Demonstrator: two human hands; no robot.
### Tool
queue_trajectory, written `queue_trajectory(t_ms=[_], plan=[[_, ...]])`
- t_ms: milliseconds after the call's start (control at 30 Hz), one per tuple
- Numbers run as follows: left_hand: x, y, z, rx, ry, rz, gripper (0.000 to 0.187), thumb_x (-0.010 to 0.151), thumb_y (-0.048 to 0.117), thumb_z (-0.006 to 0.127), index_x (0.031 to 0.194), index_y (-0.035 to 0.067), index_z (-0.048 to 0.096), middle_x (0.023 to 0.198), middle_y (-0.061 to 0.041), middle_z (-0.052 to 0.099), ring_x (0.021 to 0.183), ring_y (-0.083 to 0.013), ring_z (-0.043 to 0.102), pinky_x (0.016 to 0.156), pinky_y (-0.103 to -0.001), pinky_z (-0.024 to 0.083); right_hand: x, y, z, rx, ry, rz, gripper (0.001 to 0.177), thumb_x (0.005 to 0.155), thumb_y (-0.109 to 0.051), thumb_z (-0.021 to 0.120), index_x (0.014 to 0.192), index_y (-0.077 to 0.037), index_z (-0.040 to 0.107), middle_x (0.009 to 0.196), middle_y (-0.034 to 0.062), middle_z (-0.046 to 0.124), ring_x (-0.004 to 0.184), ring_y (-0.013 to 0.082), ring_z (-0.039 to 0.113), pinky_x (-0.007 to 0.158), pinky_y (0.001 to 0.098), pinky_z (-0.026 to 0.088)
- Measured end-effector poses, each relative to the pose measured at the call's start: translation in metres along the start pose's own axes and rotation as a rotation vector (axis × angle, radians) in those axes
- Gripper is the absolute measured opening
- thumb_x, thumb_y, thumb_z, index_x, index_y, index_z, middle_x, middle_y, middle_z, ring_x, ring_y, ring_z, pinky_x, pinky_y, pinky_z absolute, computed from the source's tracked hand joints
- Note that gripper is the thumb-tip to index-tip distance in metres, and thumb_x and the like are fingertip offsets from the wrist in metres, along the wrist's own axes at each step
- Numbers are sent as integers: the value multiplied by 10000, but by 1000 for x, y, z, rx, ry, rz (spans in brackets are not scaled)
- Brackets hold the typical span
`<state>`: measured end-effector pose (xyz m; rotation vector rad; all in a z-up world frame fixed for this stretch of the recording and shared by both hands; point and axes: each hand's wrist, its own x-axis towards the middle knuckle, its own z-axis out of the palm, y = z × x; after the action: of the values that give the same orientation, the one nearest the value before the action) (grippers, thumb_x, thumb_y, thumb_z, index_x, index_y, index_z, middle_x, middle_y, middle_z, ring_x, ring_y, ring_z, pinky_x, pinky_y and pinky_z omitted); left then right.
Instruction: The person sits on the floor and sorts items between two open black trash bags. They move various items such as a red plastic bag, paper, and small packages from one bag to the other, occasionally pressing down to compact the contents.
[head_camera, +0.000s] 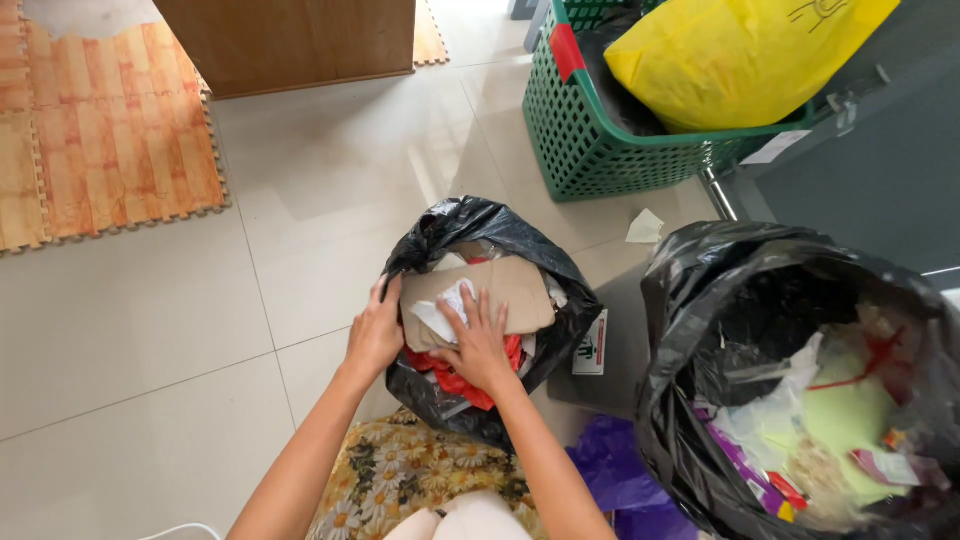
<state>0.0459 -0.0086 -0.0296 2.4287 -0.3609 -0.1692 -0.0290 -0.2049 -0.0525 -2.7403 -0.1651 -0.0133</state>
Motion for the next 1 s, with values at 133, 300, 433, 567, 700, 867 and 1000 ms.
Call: queue_trajectory(t_ms=[133,300,433,567,700,867,1000], plan=[[3,15,1,-48,-73,97,878,690,-104,614,1516,45,356,1646,-238,220,971,-522,644,769,-516,570,37,7,48,-37,-78,50,919,867,-538,726,1630,-279,284,1733,176,47,1585,423,19,1158,768,-43],[10,12,-10,-122,-143,76,941,686,-153,553,1562,54,280,1684,-235,129,884,-483,681,678,-450,587,44,19,84,-86,-307,165,973,870,-619,642,1642,-278,157,1722,176,-110,1568,402,-154,1143,732,-139],[10,5,-10,-130,-132,129,937,669,-138,578,1548,60,320,1680,-233,110,861,-474,684,686,-454,587,45,27,92,-101,-408,208,988,900,-639,602,1661,-294,74,1703,181,-175,1558,409,-204,1134,736,-157],[9,12,-14,-47,-169,65,899,703,-137,558,1547,97,354,1704,-202,111,822,-430,711,698,-445,595,55,24,80,-71,-490,225,1008,893,-670,587,1654,-304,36,1690,178,-230,1542,402,-258,1126,720,-176],[4,21,-23,54,-197,2,838,768,-50,621,1538,192,398,1711,-186,117,815,-414,730,749,-452,597,48,25,41,140,-481,148,864,834,-610,681,1577,-382,304,1697,167,-120,1555,408,-164,1135,736,-113],[-23,25,-37,-69,-171,73,791,823,138,742,1537,254,423,1677,-249,29,1129,-423,649,923,-461,552,2,5,-43,265,-30,-17,481,868,-275,741,1345,-269,682,1651,165,332,1506,412,319,1167,683,211],[-44,51,-63,-117,-159,139,854,813,219,775,1559,202,360,1648,-307,-63,1319,-398,529,1029,-447,484,-65,-37,-152,420,56,72,448,921,-154,672,1363,-221,640,1650,111,399,1249,305,589,1076,420,495]])
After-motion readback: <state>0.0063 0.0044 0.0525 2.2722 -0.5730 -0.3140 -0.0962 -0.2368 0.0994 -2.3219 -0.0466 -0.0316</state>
